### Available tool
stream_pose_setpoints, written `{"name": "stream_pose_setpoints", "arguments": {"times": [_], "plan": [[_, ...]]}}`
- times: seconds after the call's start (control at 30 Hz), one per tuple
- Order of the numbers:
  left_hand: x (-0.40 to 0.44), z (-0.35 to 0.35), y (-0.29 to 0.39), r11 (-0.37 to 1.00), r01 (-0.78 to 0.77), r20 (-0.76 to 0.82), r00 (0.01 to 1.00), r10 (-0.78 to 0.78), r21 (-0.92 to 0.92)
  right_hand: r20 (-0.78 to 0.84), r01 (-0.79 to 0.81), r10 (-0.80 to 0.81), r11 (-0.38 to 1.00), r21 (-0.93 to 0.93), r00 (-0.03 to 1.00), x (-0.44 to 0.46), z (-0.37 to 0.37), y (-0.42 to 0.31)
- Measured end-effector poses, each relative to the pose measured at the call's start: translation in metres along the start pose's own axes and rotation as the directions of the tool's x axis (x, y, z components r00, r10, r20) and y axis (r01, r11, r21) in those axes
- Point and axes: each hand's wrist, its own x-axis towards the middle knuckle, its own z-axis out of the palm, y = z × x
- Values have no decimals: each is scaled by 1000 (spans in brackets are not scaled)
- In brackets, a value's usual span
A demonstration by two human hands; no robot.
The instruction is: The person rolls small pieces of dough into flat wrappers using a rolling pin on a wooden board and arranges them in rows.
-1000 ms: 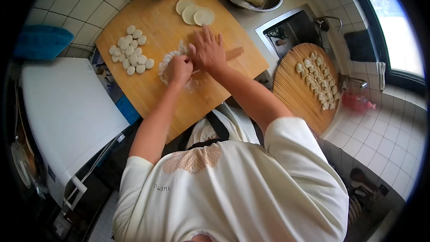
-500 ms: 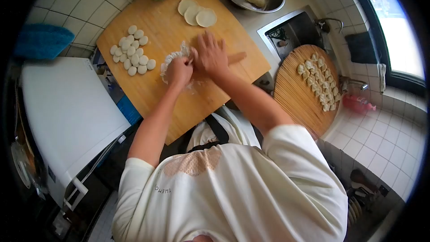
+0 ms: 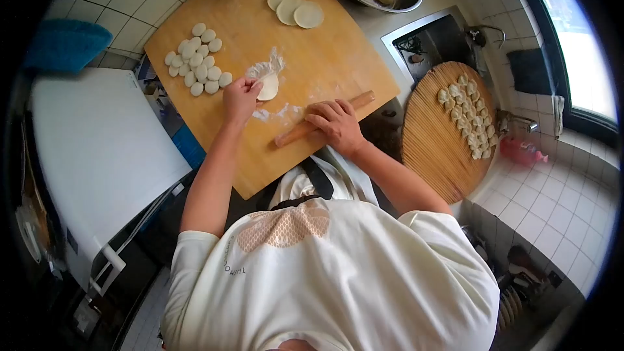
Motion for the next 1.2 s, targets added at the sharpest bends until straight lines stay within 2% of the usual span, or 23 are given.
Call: {"name": "stream_pose_setpoints", "arguments": {"times": [0.07,0.13,0.2,0.23,0.27,0.3,0.33,0.37,0.43,0.47,0.53,0.6,0.67,0.7,0.77,0.87,0.9,0.93,1.0,1.03,1.13,1.17,1.2], "plan": [[-14,-2,-1,998,48,29,998,-47,-35,70,71,-82,986,150,994,6,-7,4],[-20,4,-12,992,100,56,994,-96,-73,96,57,-73,985,161,993,3,-4,7],[-24,24,-26,999,43,135,990,-39,-32,121,50,-71,984,172,990,5,-3,3],[-30,32,-19,995,-93,78,993,90,32,81,-21,13,995,97,997,7,-5,-4],[-35,35,-11,995,-93,80,993,90,29,36,-97,96,995,23,995,9,-5,-10],[-39,37,-1,980,-151,60,988,145,128,38,-100,99,995,18,994,13,1,-11],[-42,37,8,953,-204,43,979,199,226,2,-189,190,980,-55,982,21,12,-10],[-43,36,17,954,-201,41,980,196,224,-39,-276,274,953,-122,961,32,23,-8],[-38,36,30,874,-109,125,991,56,473,-98,-335,323,930,-151,941,72,26,-3],[-29,40,27,873,-116,134,989,58,474,-101,-344,332,926,-153,938,92,28,2],[-6,44,20,800,-190,62,980,188,569,-221,-351,318,928,-127,922,119,29,10],[-1,44,25,814,-173,83,985,153,555,-216,-346,314,929,-128,924,117,23,8],[-11,40,33,820,-124,15,990,140,559,-200,-311,291,947,-80,936,94,21,0],[-12,36,26,821,-133,11,988,153,555,-100,-253,239,955,-154,966,47,34,-3],[-19,30,-8,979,-52,-52,997,63,197,-47,-289,286,952,-104,957,11,11,-30],[-32,31,-14,989,-57,-47,997,64,136,-84,-298,288,943,-149,954,18,20,-28],[-35,33,-6,968,-127,-67,987,145,217,-123,-302,285,941,-155,951,37,34,-15],[-34,35,2,968,-124,-64,988,141,219,-148,-314,293,938,-147,945,61,36,-9],[-20,42,16,871,-62,-5,997,73,487,-202,-381,356,919,-102,912,110,32,2],[-11,43,17,849,-116,-20,989,147,515,-238,-419,392,905,-75,889,127,30,4],[1,37,23,842,-146,20,987,159,519,-204,-373,354,926,-60,913,126,25,4],[-3,35,25,819,-134,3,987,159,558,-135,-358,344,928,-101,929,108,25,-2],[-5,30,19,820,-134,-1,987,162,557,-137,-336,320,935,-115,938,82,26,-11]]}}
